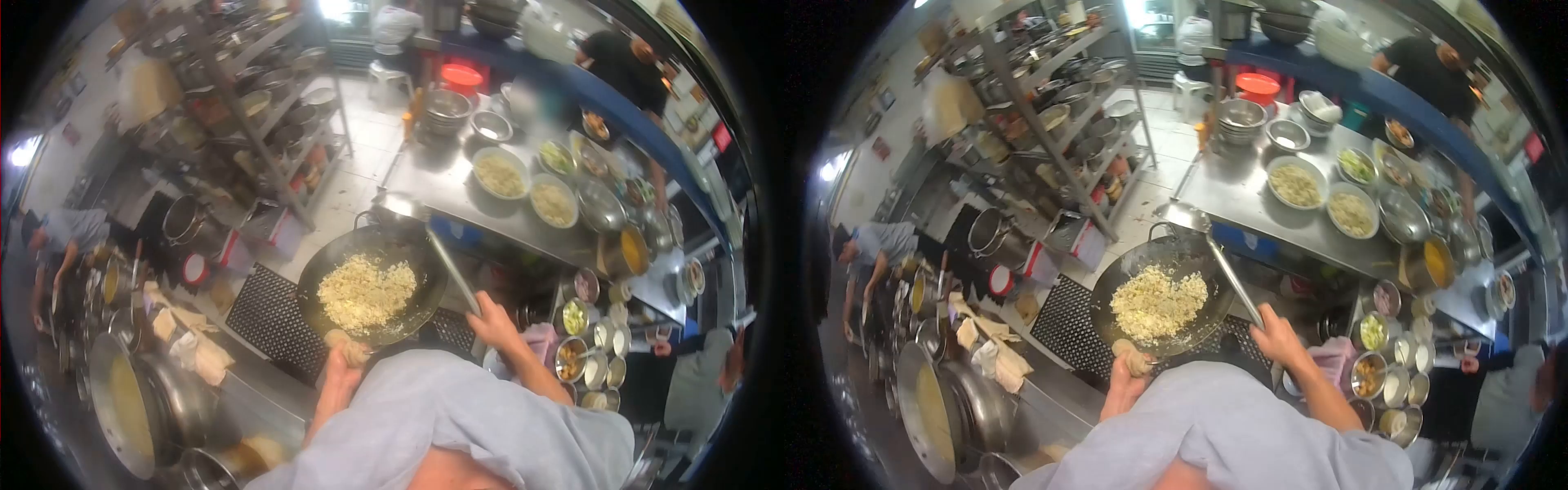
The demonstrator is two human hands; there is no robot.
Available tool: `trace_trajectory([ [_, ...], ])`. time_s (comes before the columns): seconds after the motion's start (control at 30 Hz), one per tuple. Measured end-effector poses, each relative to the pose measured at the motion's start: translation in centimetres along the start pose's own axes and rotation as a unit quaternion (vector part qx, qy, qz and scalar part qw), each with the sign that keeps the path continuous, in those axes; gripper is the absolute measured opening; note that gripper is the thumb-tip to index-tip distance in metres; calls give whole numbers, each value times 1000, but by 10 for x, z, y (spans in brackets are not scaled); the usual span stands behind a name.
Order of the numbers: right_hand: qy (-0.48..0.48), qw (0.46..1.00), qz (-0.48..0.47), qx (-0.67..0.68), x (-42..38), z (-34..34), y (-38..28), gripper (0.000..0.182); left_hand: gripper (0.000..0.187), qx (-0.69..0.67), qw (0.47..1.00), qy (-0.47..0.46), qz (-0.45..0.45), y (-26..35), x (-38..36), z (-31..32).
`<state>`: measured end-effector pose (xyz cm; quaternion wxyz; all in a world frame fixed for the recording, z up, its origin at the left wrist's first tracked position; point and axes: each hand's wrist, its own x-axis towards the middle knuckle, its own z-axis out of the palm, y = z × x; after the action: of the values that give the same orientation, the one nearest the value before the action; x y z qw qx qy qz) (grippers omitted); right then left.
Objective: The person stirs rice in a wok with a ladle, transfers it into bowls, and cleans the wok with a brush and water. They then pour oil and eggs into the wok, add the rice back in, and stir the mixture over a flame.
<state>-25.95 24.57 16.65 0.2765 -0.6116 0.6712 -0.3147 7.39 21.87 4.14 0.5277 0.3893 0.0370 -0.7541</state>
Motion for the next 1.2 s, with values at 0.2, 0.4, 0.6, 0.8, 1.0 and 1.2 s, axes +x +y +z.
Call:
trace_trajectory([
  [0.2, -61, 989, -130, 32, 14, 40, 6, 14, 24, -43, 996, -15, 79, 40, -94, 72],
  [0.4, -133, 942, 42, 304, 61, 21, -70, 23, 21, -51, 952, -295, 59, 43, 10, -20],
  [0.6, -109, 953, 34, 282, 93, 16, -101, 34, 27, 25, 980, -65, 188, 63, -19, 43],
  [0.8, -46, 998, -34, 33, 149, 28, -94, 37, 36, 81, 970, -67, 221, 57, -43, 86],
  [1.0, -449, 622, 295, 570, 132, 80, -100, 7, 34, 129, 978, -82, 139, 63, -9, 92],
  [1.2, -340, 763, 266, 481, 85, 18, -98, 9, 30, 119, 991, -68, 3, 35, -32, 97],
])
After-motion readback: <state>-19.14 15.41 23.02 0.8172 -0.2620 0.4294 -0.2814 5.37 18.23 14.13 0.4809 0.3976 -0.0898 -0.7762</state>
